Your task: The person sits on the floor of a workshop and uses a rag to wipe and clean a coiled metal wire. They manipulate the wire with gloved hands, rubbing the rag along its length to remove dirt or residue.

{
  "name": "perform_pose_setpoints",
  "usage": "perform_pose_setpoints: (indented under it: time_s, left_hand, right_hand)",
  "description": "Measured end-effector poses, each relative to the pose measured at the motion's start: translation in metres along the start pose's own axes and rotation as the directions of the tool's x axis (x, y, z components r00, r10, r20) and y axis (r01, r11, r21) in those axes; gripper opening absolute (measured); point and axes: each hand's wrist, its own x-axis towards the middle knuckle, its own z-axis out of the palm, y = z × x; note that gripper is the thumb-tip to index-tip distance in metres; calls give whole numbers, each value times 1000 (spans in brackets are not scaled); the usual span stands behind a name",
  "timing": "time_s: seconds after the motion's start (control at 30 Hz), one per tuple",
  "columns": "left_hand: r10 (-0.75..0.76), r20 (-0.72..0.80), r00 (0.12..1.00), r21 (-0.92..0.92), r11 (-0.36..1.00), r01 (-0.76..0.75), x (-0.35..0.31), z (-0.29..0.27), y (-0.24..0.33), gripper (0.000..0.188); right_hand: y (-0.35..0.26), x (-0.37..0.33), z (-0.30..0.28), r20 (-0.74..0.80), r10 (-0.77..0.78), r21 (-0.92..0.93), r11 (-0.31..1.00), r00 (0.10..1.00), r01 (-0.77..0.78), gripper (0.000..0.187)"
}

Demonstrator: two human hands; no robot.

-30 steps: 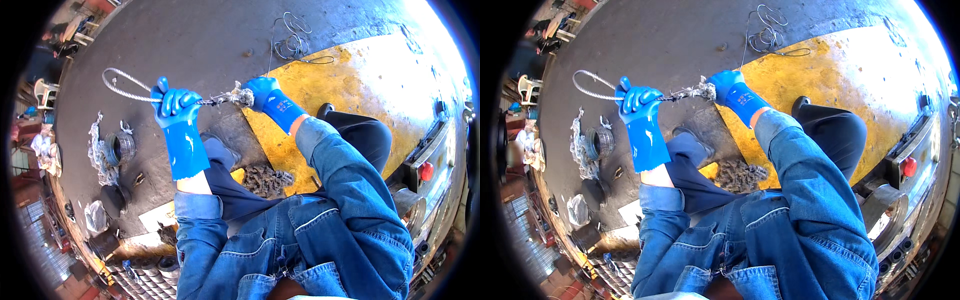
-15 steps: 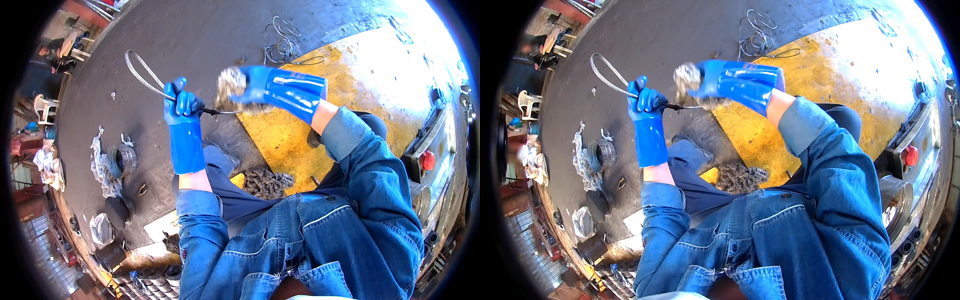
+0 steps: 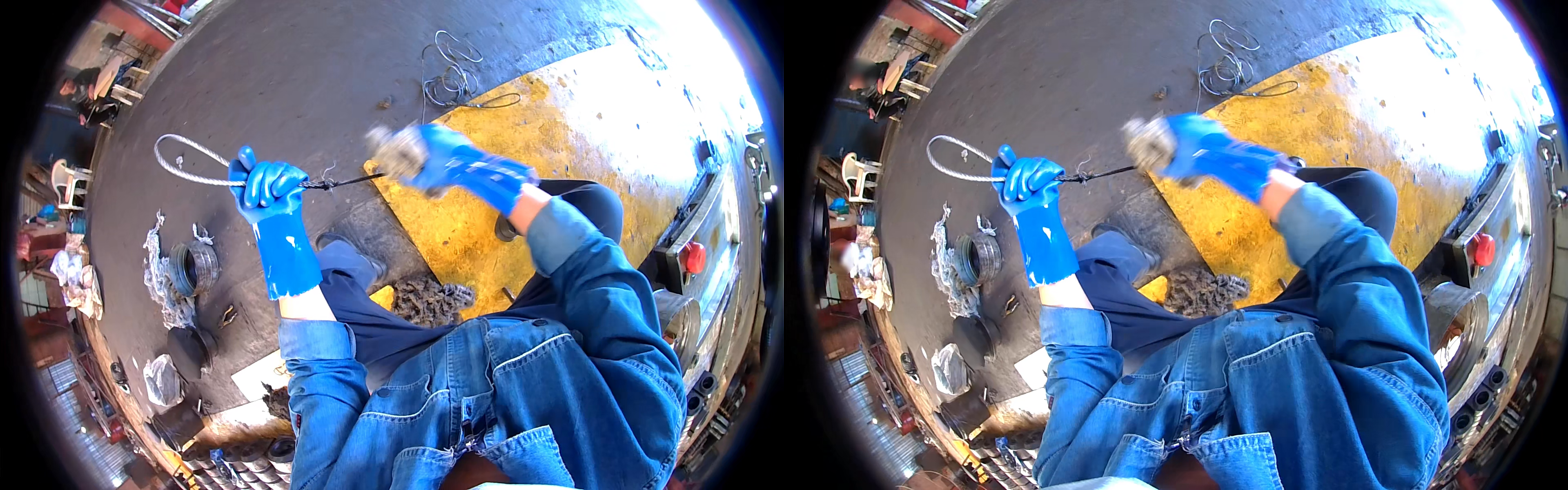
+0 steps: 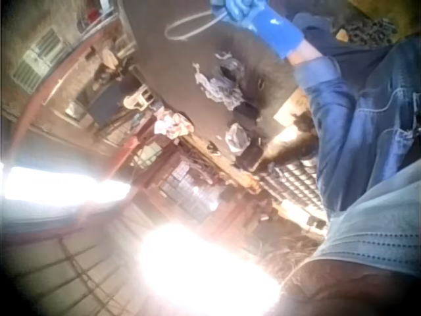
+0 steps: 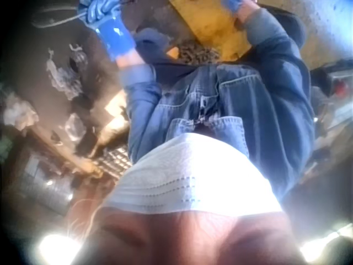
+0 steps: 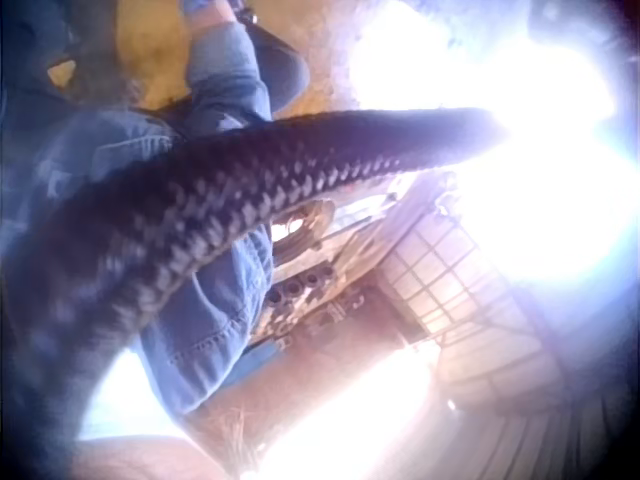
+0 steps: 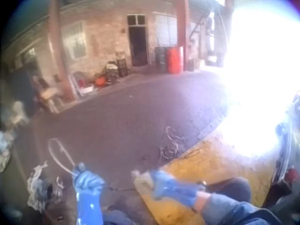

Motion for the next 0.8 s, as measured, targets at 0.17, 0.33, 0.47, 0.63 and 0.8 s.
perform_pose_setpoints:
  time_s: [0.17, 0.33, 0.47, 0.63, 0.8]
  left_hand:
    - [9, 53, 999, 32, 999, -11, 4, 15, -4, 48]
    - [76, 44, 996, 169, 982, -82, -8, 30, 6, 46]
    - [155, -36, 987, 193, 970, -146, -32, 38, 18, 41]
    - [247, -196, 949, 179, 961, -213, -46, 36, 27, 39]
    - [294, -232, 927, 70, 956, -286, -50, 11, 43, 44]
  right_hand:
    - [-47, 47, 65, 317, 178, -354, 933, 931, -58, 28]
    - [-5, 62, 102, 462, 249, -412, 910, 851, -43, 24]
    - [24, 73, 107, 548, 370, -548, 836, 750, -11, 24]
    - [137, 25, 102, 425, 624, -722, 671, 656, -170, 19]
    - [151, 8, 81, 399, 700, -730, 634, 592, -256, 20]
